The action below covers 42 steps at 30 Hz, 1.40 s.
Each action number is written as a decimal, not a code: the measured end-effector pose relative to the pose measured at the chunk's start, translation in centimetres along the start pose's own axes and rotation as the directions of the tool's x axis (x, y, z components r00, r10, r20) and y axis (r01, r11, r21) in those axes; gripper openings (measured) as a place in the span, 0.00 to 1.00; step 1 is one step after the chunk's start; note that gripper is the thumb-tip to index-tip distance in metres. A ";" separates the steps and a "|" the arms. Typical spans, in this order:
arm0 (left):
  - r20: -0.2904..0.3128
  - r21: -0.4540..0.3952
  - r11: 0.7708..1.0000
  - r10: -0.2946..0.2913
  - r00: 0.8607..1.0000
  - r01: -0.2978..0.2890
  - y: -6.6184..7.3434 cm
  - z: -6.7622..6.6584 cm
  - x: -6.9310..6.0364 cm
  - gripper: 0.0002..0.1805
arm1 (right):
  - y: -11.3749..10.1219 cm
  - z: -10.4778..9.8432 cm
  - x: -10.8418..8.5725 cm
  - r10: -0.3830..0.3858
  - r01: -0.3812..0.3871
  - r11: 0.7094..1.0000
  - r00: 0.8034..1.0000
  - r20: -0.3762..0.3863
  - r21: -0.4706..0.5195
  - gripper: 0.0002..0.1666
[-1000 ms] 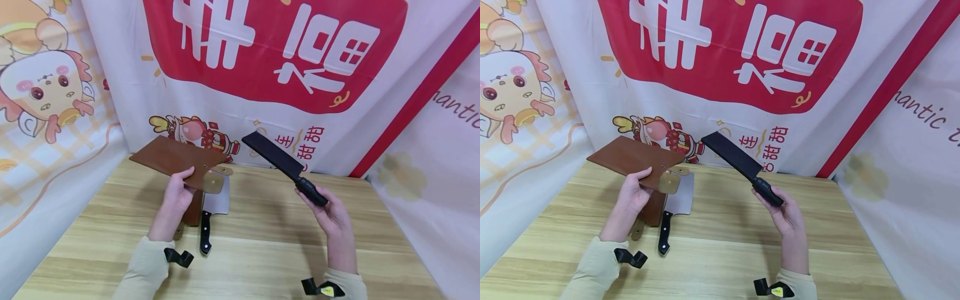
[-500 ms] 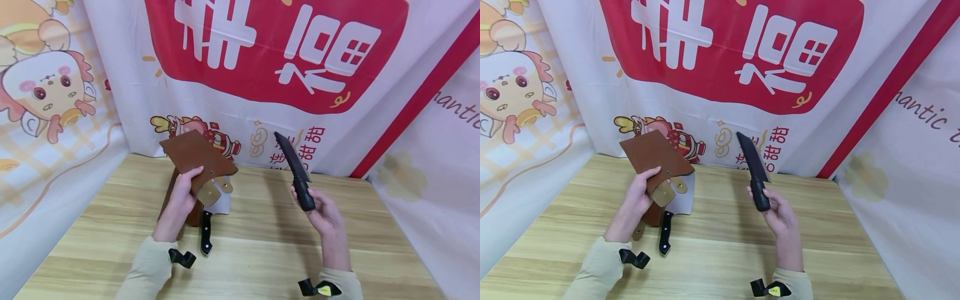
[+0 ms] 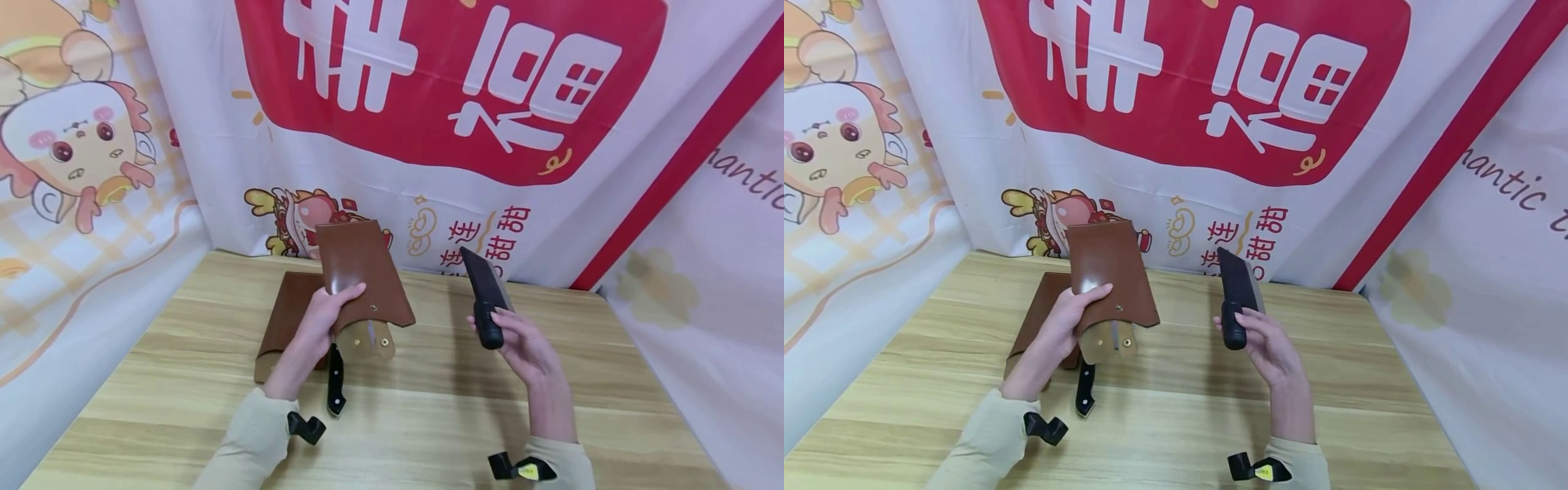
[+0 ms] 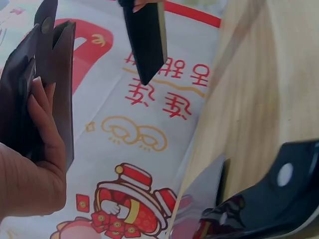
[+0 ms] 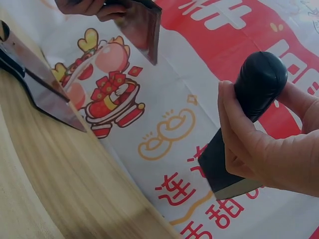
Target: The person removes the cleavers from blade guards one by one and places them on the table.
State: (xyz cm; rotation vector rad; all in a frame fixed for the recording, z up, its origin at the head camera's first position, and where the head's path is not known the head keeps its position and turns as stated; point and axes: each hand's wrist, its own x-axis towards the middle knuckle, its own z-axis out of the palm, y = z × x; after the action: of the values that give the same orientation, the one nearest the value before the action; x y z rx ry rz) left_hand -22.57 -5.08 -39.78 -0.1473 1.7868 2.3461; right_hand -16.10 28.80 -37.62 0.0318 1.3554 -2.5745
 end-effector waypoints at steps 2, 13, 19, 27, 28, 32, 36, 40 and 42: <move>0.002 0.074 0.997 0.008 1.000 -0.008 -0.4 0.4 -0.1 0.29 | 0.0 0.0 0.0 0.012 -0.011 0.999 1.000 0.015 -0.030 0.42; 0.003 0.323 0.944 0.072 0.997 -0.069 -2.3 2.2 -0.5 0.31 | 0.1 -0.2 0.3 0.035 -0.042 0.974 0.999 -0.035 -0.222 0.35; 0.020 0.387 0.918 0.088 0.996 -0.089 -3.2 2.8 -0.5 0.25 | 0.1 -0.5 0.3 0.067 -0.075 0.941 0.997 -0.034 -0.331 0.43; 0.088 0.493 0.861 0.092 0.992 -0.123 -4.2 2.9 -0.3 0.23 | 0.8 -1.6 0.6 0.089 -0.092 0.889 0.996 -0.028 -0.449 0.44; 0.097 0.494 0.861 0.085 0.992 -0.122 -4.3 2.9 -0.3 0.22 | 0.9 -1.8 0.7 0.089 -0.091 0.883 0.996 -0.026 -0.461 0.43; 0.158 0.490 0.861 0.068 0.985 -0.138 -4.9 3.0 -0.1 0.20 | 1.3 -2.4 0.9 0.084 -0.084 0.866 0.996 -0.023 -0.493 0.37; 0.236 0.477 0.865 0.043 0.971 -0.154 -5.3 3.0 0.0 0.19 | 1.6 -2.8 1.2 0.084 -0.107 0.853 0.994 -0.068 -0.510 0.37; 0.294 0.491 0.859 -0.004 0.956 -0.147 -5.6 3.2 0.1 0.20 | 1.9 -3.0 1.3 0.091 -0.135 0.830 0.990 -0.108 -0.542 0.42; 0.304 0.509 0.850 -0.027 0.952 -0.138 -5.7 3.2 0.1 0.28 | 2.0 -3.1 1.4 0.094 -0.142 0.816 0.989 -0.114 -0.561 0.43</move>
State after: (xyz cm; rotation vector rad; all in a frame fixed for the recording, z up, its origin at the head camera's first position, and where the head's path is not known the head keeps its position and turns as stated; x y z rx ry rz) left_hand -21.38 -0.50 -44.27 0.3300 2.1998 1.6955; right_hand -17.33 30.00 -41.17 0.1150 2.0287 -1.9878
